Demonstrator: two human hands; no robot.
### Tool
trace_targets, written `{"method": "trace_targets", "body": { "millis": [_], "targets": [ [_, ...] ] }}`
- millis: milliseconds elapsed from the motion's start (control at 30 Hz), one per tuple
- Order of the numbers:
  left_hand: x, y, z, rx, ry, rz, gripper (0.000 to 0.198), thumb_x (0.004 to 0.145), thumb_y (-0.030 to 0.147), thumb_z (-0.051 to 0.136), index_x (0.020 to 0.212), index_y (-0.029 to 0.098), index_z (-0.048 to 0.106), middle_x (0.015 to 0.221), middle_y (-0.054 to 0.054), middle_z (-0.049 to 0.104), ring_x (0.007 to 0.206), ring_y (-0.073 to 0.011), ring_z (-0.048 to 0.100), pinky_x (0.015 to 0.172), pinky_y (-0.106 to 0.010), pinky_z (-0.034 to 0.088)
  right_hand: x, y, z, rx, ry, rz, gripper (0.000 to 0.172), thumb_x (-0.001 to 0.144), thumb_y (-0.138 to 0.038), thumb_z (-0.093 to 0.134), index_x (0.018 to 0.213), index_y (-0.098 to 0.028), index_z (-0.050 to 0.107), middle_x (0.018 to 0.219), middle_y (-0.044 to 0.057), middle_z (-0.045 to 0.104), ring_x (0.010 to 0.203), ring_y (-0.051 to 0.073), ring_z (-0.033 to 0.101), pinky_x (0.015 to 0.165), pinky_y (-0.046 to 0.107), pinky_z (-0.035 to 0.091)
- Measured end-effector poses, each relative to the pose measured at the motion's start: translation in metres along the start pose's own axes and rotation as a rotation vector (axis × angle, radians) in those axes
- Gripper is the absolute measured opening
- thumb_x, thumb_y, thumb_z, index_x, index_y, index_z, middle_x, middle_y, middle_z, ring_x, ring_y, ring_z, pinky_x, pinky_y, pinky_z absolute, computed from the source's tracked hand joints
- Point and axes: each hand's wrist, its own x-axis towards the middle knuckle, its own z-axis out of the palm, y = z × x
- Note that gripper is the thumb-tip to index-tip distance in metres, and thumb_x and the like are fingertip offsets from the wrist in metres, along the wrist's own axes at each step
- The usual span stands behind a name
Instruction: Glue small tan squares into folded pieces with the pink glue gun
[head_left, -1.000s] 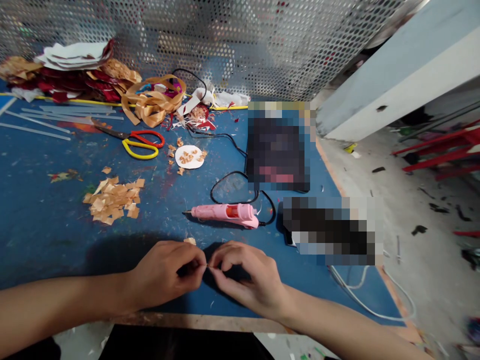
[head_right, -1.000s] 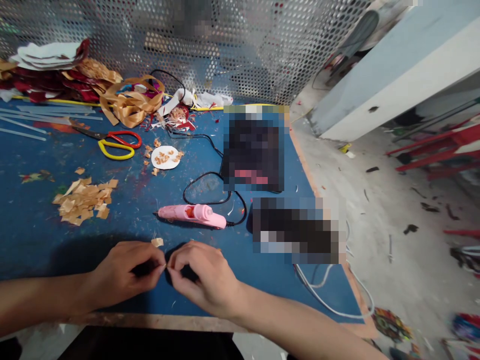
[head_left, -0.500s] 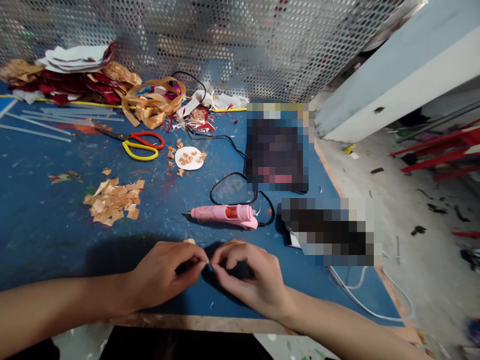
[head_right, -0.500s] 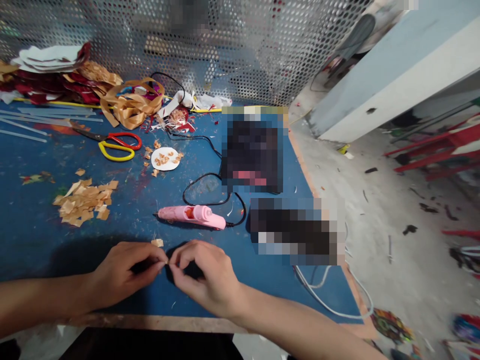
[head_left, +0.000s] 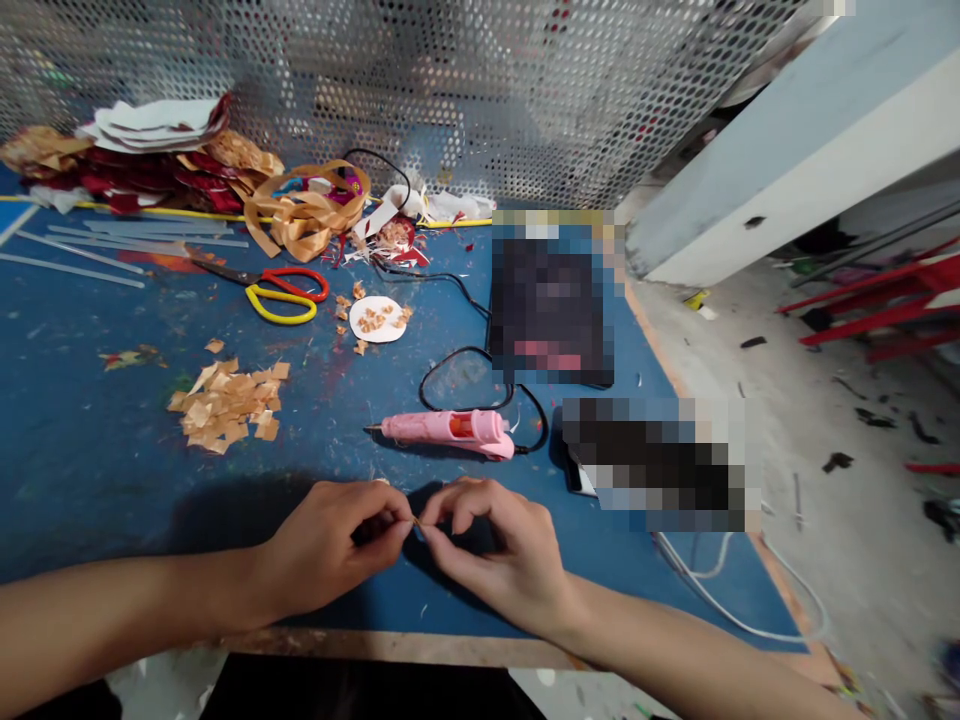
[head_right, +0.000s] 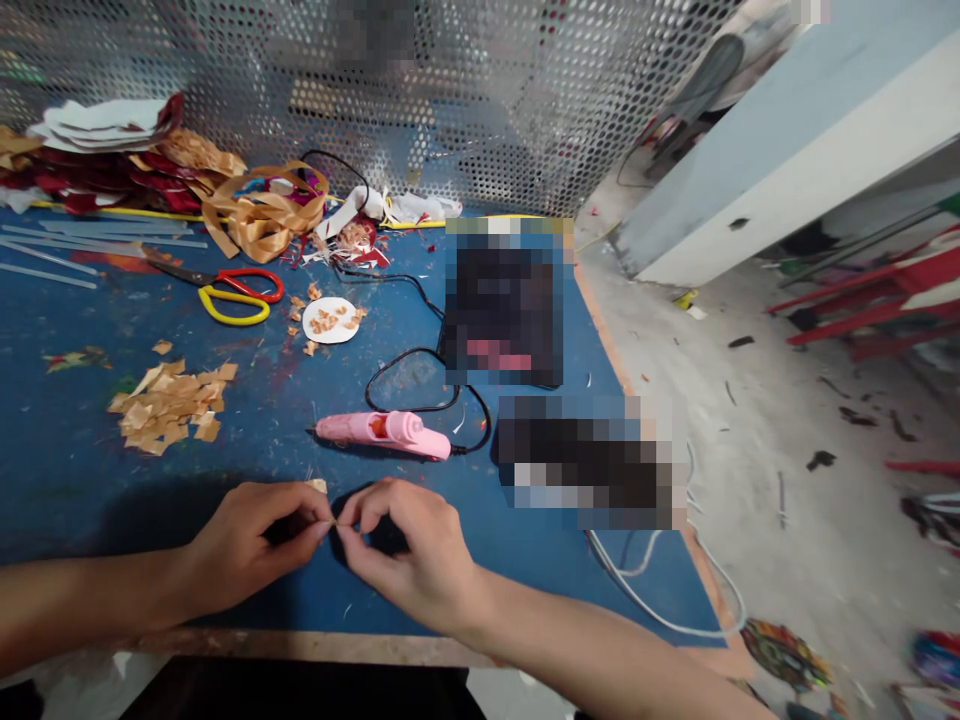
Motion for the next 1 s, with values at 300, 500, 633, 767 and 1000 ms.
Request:
{"method": "trace_targets", "body": {
  "millis": [300,500,633,767,1000],
  "targets": [
    [-0.001,-0.001,0.000,0.019,0.017,0.030,0.009,0.088,0.015,0.054,0.084,0.016,0.062,0.067,0.004,0.064,0.056,-0.0051,0.056,0.057,-0.012,0.042,-0.002,0.001,0.001,-0.001,-0.004,0.031,0.026,0.080,-0.008,0.064,0.077,-0.023,0.044,0.072,-0.003,0.067,0.065,0.010,0.067,0.063,0.021,0.052],
    [-0.001,-0.003,0.003,0.061,0.046,0.093,0.011,0.089,0.014,0.053,0.085,0.016,0.063,0.069,0.003,0.065,0.058,-0.0060,0.057,0.059,-0.014,0.043,-0.003,0.001,0.003,-0.034,-0.022,0.023,0.025,0.081,-0.008,0.062,0.077,-0.024,0.044,0.073,-0.003,0.067,0.067,0.011,0.068,0.064,0.022,0.053],
    [0.000,-0.003,0.002,0.027,0.035,0.037,0.011,0.088,0.015,0.053,0.085,0.016,0.064,0.067,0.003,0.065,0.056,-0.0060,0.056,0.057,-0.014,0.042,-0.002,0.000,0.001,-0.056,0.019,0.033,0.024,0.079,-0.010,0.064,0.083,-0.024,0.046,0.076,-0.002,0.064,0.068,0.011,0.065,0.063,0.023,0.052],
    [0.001,0.001,-0.001,-0.182,-0.006,-0.182,0.013,0.088,0.024,0.054,0.082,0.017,0.063,0.060,0.005,0.061,0.051,-0.0064,0.055,0.051,-0.014,0.042,0.003,-0.002,-0.007,-0.109,0.098,-0.059,0.018,0.077,-0.013,0.063,0.088,-0.022,0.052,0.083,0.002,0.059,0.074,0.014,0.059,0.067,0.028,0.052],
    [0.003,0.005,-0.005,-0.369,-0.048,-0.321,0.017,0.087,0.031,0.055,0.083,0.017,0.063,0.058,0.005,0.060,0.050,-0.0070,0.053,0.049,-0.015,0.042,0.005,-0.001,-0.007,-0.152,-0.024,-0.072,0.012,0.080,-0.011,0.064,0.088,-0.021,0.062,0.087,0.003,0.058,0.077,0.013,0.060,0.068,0.025,0.053]
  ]
}}
